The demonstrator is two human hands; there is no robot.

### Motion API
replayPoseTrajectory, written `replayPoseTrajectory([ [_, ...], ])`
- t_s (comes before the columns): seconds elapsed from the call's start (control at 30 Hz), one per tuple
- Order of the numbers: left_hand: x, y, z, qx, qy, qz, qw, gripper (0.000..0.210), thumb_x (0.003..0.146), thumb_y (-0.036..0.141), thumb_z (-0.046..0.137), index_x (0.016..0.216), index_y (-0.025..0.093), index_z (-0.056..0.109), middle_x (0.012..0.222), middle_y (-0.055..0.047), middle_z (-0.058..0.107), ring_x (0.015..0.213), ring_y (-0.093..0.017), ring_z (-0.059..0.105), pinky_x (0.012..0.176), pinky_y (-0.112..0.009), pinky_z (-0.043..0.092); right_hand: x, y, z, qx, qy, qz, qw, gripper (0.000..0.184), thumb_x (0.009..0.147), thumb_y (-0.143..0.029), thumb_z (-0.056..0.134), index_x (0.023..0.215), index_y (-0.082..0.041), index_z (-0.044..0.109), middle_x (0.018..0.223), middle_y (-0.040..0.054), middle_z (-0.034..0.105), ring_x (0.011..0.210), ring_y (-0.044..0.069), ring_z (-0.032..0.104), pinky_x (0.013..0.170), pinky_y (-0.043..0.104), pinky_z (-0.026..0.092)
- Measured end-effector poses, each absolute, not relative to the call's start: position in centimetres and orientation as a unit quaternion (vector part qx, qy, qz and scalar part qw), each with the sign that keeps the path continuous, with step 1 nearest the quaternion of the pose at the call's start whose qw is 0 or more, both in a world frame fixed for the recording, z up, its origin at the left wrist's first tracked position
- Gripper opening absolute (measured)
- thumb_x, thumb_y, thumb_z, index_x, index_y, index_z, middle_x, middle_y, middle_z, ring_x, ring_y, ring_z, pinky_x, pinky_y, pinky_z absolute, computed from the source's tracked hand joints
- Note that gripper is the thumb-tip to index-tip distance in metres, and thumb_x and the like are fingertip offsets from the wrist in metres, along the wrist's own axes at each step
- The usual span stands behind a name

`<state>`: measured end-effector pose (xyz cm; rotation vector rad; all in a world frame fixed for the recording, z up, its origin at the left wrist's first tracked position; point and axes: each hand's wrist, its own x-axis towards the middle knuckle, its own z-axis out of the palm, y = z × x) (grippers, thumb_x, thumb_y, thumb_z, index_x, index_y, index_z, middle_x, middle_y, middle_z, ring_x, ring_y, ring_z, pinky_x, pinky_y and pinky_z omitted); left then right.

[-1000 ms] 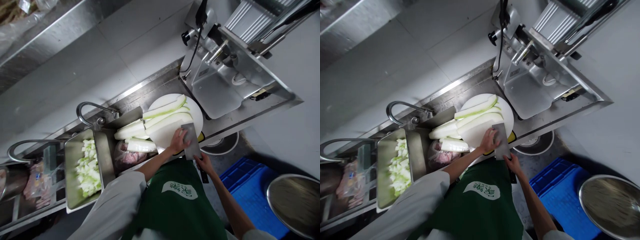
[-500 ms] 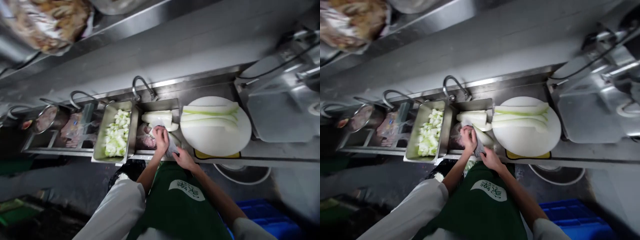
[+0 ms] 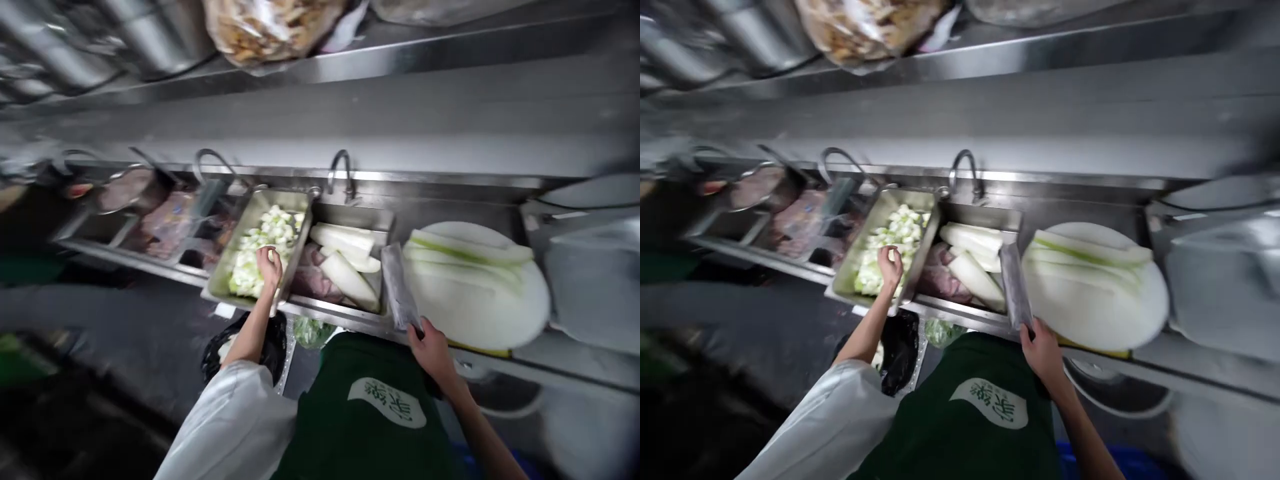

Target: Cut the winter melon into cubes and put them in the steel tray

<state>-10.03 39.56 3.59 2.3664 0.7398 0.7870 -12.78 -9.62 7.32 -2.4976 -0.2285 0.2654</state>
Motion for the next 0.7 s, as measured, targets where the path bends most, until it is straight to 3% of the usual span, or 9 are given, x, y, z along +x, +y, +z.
replayPoseTrajectory([
  [0.23, 0.5, 16.9, 0.5, 0.919, -0.101, 0.122, 0.361, 0.024, 0.098, 0.024, 0.043, 0.103, 0.017, 0.066, 0.102, -0.010, 0.067, 0.102, -0.023, 0.061, 0.096, -0.037, 0.048, -18.6, -21.5, 7.8, -0.980, 0.114, 0.097, 0.129, 0.018, 0.096, -0.028, 0.047, 0.095, -0.016, 0.060, 0.063, 0.0036, 0.061, 0.055, 0.018, 0.055, 0.058, 0.027, 0.026],
  [0.37, 5.1, 4.5, 1.2, 0.941, -0.238, 0.000, 0.240, 0.037, 0.097, 0.032, 0.054, 0.131, 0.016, 0.060, 0.131, -0.015, 0.061, 0.120, -0.028, 0.055, 0.105, -0.043, 0.042, -20.3, -25.4, 7.7, -0.971, 0.180, 0.134, 0.086, 0.017, 0.099, -0.023, 0.048, 0.096, -0.014, 0.062, 0.069, 0.0050, 0.064, 0.059, 0.017, 0.056, 0.058, 0.027, 0.024],
  [0.5, 6.7, 0.2, 1.3, 0.963, -0.241, -0.062, 0.103, 0.059, 0.092, 0.032, 0.065, 0.145, 0.013, 0.048, 0.143, -0.020, 0.051, 0.130, -0.036, 0.046, 0.111, -0.050, 0.036, -19.7, -27.4, 6.8, -0.954, 0.216, 0.187, 0.090, 0.019, 0.101, -0.025, 0.046, 0.103, -0.014, 0.062, 0.073, 0.0066, 0.066, 0.064, 0.018, 0.060, 0.058, 0.027, 0.024],
  [0.7, 5.5, -0.1, 1.3, 0.972, -0.201, -0.104, 0.061, 0.050, 0.091, 0.025, 0.064, 0.137, 0.011, 0.049, 0.136, -0.020, 0.052, 0.126, -0.033, 0.049, 0.105, -0.045, 0.044, -18.3, -30.5, 5.1, -0.935, 0.197, 0.208, 0.210, 0.021, 0.105, -0.025, 0.039, 0.115, -0.013, 0.052, 0.086, 0.0110, 0.071, 0.073, 0.020, 0.066, 0.061, 0.026, 0.029],
])
